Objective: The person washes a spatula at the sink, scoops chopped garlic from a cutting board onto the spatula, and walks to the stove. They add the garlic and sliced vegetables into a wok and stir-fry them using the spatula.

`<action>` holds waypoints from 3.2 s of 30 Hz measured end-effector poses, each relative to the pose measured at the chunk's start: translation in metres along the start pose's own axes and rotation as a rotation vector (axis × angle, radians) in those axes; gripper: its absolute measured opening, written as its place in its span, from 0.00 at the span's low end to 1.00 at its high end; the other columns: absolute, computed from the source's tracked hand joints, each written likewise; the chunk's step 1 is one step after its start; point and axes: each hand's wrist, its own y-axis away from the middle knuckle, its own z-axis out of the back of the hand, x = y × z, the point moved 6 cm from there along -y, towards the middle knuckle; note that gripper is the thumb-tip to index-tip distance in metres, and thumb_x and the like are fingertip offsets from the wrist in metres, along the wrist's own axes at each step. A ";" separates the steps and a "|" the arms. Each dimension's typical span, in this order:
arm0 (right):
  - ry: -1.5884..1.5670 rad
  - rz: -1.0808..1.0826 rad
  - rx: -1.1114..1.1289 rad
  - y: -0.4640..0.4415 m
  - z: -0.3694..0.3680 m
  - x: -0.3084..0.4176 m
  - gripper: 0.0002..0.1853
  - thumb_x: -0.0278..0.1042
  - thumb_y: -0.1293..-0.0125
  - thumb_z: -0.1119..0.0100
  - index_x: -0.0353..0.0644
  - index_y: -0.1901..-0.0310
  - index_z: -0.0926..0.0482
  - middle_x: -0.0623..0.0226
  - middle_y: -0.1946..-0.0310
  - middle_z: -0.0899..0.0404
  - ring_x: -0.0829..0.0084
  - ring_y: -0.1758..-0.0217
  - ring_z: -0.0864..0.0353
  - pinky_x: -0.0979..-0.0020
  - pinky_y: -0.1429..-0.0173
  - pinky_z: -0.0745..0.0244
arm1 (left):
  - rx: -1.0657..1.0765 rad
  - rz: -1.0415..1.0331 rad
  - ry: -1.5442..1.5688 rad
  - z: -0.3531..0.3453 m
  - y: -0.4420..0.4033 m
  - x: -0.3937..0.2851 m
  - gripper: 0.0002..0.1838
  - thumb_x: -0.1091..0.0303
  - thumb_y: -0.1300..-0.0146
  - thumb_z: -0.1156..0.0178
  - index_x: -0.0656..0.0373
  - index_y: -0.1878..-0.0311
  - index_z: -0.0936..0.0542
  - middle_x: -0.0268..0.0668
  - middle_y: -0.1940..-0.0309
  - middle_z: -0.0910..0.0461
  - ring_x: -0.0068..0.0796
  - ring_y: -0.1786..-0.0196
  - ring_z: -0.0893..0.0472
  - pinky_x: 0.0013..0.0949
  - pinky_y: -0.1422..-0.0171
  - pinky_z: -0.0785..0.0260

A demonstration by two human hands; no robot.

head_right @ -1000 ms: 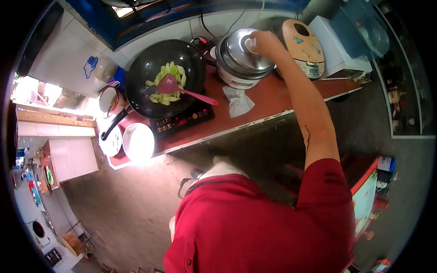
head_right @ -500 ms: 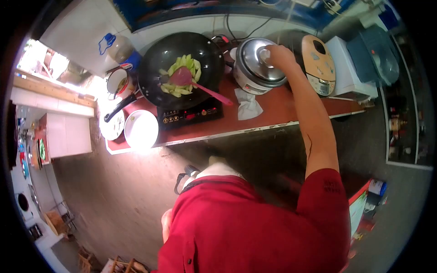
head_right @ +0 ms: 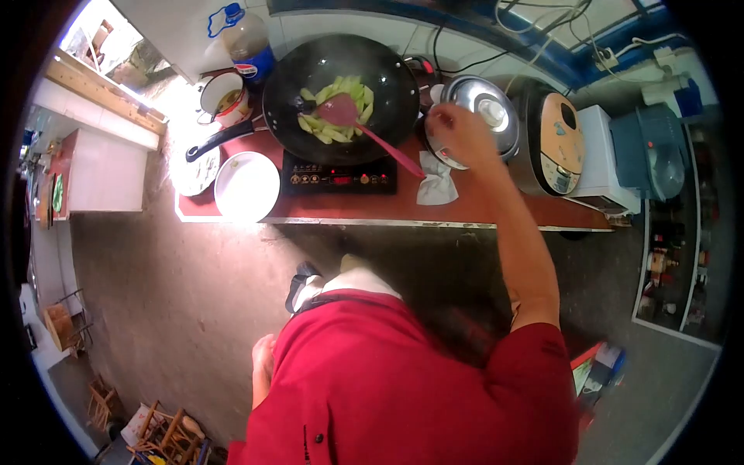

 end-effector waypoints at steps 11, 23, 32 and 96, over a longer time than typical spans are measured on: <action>0.513 0.176 0.166 0.001 -0.107 0.017 0.22 0.34 0.36 0.52 0.47 0.39 0.29 0.50 0.64 0.20 0.51 0.58 0.18 0.53 0.59 0.23 | 0.057 0.001 0.029 0.014 -0.013 -0.011 0.15 0.61 0.34 0.43 0.58 0.48 0.27 0.40 0.61 0.21 0.29 0.72 0.22 0.28 0.72 0.30; 0.662 0.348 0.433 -0.053 -0.075 0.022 0.17 0.31 0.40 0.50 0.48 0.50 0.19 0.54 0.59 0.18 0.52 0.54 0.20 0.55 0.50 0.26 | 0.040 0.005 0.048 0.019 -0.021 0.012 0.15 0.62 0.34 0.42 0.56 0.48 0.26 0.38 0.64 0.20 0.25 0.75 0.25 0.28 0.71 0.30; 0.460 0.309 0.520 -0.022 -0.034 0.074 0.18 0.30 0.37 0.51 0.45 0.46 0.23 0.51 0.53 0.20 0.50 0.49 0.22 0.57 0.46 0.28 | -0.031 0.037 0.088 0.027 0.002 0.011 0.14 0.62 0.34 0.43 0.55 0.48 0.26 0.37 0.63 0.20 0.26 0.72 0.23 0.29 0.68 0.28; 0.680 0.368 0.473 -0.038 0.000 0.055 0.13 0.33 0.41 0.45 0.46 0.55 0.17 0.54 0.64 0.18 0.55 0.58 0.20 0.57 0.54 0.27 | 0.020 0.015 0.051 -0.012 -0.004 0.016 0.14 0.63 0.33 0.44 0.57 0.48 0.26 0.38 0.64 0.20 0.24 0.73 0.25 0.28 0.66 0.29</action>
